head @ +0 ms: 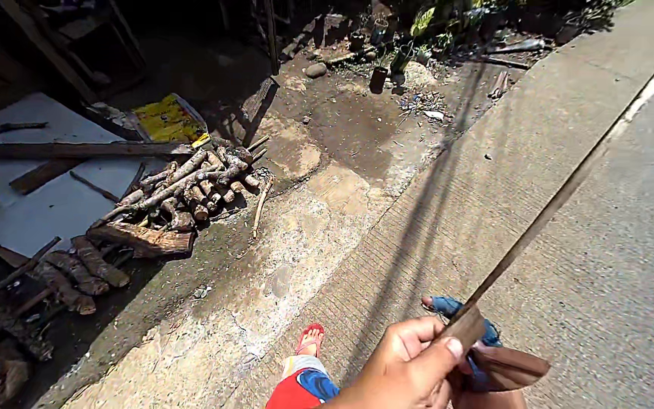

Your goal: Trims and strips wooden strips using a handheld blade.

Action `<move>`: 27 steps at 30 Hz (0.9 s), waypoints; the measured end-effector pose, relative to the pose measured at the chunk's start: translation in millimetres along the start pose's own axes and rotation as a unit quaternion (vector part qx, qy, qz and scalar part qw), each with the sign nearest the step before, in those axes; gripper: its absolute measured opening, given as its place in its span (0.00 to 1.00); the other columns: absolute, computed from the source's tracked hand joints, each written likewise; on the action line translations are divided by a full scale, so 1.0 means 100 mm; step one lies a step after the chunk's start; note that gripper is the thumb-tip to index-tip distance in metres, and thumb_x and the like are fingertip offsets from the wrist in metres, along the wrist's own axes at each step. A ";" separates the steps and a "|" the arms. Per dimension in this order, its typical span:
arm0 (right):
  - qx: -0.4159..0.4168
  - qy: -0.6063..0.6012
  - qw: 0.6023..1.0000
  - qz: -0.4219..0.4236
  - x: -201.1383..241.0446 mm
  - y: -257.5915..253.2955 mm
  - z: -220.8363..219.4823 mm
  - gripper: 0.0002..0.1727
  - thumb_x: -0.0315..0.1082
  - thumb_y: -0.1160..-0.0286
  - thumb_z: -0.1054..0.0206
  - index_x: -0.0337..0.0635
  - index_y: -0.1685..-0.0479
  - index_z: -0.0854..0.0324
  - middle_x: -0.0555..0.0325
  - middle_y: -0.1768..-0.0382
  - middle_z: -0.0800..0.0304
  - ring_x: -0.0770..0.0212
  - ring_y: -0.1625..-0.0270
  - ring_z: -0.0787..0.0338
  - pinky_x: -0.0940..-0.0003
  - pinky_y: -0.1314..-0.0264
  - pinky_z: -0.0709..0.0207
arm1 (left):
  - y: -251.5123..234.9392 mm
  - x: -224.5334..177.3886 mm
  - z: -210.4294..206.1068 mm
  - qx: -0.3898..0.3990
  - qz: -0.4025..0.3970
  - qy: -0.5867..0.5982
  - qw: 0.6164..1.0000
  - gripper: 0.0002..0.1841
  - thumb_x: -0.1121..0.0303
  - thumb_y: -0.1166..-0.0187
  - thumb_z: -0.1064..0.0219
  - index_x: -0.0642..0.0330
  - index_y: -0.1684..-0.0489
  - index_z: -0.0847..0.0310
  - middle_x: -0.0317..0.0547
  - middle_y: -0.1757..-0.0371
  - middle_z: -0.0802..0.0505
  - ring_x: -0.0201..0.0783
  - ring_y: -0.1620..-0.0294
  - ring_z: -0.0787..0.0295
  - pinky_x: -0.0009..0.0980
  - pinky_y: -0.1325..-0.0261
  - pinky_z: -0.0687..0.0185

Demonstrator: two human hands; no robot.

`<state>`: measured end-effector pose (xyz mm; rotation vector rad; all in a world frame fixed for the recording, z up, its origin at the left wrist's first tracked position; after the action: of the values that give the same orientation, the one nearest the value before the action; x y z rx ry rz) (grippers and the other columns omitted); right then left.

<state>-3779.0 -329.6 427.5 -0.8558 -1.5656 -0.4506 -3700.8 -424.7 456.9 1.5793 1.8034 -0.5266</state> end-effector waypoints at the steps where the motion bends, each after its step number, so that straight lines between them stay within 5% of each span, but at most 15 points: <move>1: -0.008 -0.001 1.000 0.010 0.02 -0.23 0.03 0.13 0.51 0.13 0.42 0.66 0.46 0.13 0.89 0.59 0.07 0.94 0.68 0.20 0.94 0.67 0.30 | -0.21 -0.12 0.01 0.012 0.005 -0.005 1.000 0.11 0.76 0.10 0.53 0.53 0.61 0.27 0.20 0.85 0.28 0.12 0.90 0.44 0.10 0.86 0.47; 6: -0.056 0.056 0.996 0.050 0.12 -1.12 0.14 0.11 0.49 0.12 0.46 0.78 0.54 0.16 0.96 0.56 0.08 0.96 0.53 0.14 0.94 0.50 0.24 | -1.04 -0.62 -0.01 0.005 0.017 -0.013 1.000 0.12 0.78 0.12 0.53 0.53 0.62 0.27 0.20 0.85 0.26 0.10 0.90 0.43 0.09 0.86 0.46; 10: -0.060 0.101 0.992 0.046 0.02 -1.76 0.28 0.12 0.42 0.10 0.50 0.60 0.53 0.20 0.96 0.66 0.13 0.96 0.64 0.17 0.93 0.62 0.22 | -1.64 -0.84 0.06 -0.049 0.014 -0.026 0.998 0.13 0.79 0.13 0.53 0.54 0.62 0.25 0.22 0.82 0.21 0.10 0.89 0.40 0.09 0.85 0.43; 15: -0.040 0.121 0.992 0.018 -0.40 -2.72 0.64 0.17 0.31 0.14 0.57 0.37 0.59 0.21 0.82 0.73 0.16 0.91 0.69 0.18 0.88 0.63 0.21 | -2.60 -0.96 0.28 -0.116 -0.017 -0.056 0.992 0.14 0.81 0.13 0.54 0.55 0.63 0.25 0.23 0.79 0.18 0.10 0.89 0.41 0.08 0.85 0.44; 18: -0.014 0.190 0.981 0.024 -0.57 -3.40 0.91 0.21 0.34 0.15 0.57 0.38 0.75 0.25 0.75 0.84 0.27 0.88 0.79 0.29 0.88 0.71 0.31 | -3.22 -1.09 0.33 -0.152 -0.020 -0.037 0.988 0.17 0.81 0.14 0.57 0.55 0.63 0.23 0.22 0.82 0.19 0.10 0.91 0.41 0.09 0.86 0.44; 21: 0.017 0.251 0.967 0.047 -0.64 -4.14 1.21 0.26 0.36 0.15 0.56 0.28 0.75 0.19 0.64 0.86 0.24 0.81 0.80 0.26 0.83 0.70 0.28 | -3.84 -1.41 0.30 -0.147 -0.032 -0.067 0.986 0.17 0.80 0.15 0.57 0.53 0.64 0.23 0.20 0.85 0.22 0.11 0.93 0.43 0.09 0.89 0.46; 27: 0.029 0.248 0.968 0.021 -0.67 -5.30 1.35 0.22 0.31 0.20 0.57 0.36 0.82 0.25 0.71 0.88 0.30 0.86 0.82 0.30 0.86 0.73 0.32 | -4.82 -1.83 0.45 -0.159 -0.067 -0.026 0.985 0.18 0.79 0.14 0.57 0.52 0.65 0.21 0.18 0.90 0.29 0.11 0.94 0.43 0.10 0.89 0.47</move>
<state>-4261.5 -596.0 435.2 -0.6662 -1.0921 -0.5384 -4153.6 -673.3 494.0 1.2243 1.8560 -0.3171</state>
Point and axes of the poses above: each hand's wrist, its own y-axis away from the middle knuckle, its own z-axis out of the back of the hand, x = y × z, the point moved 1 cm from there along -y, towards the middle knuckle
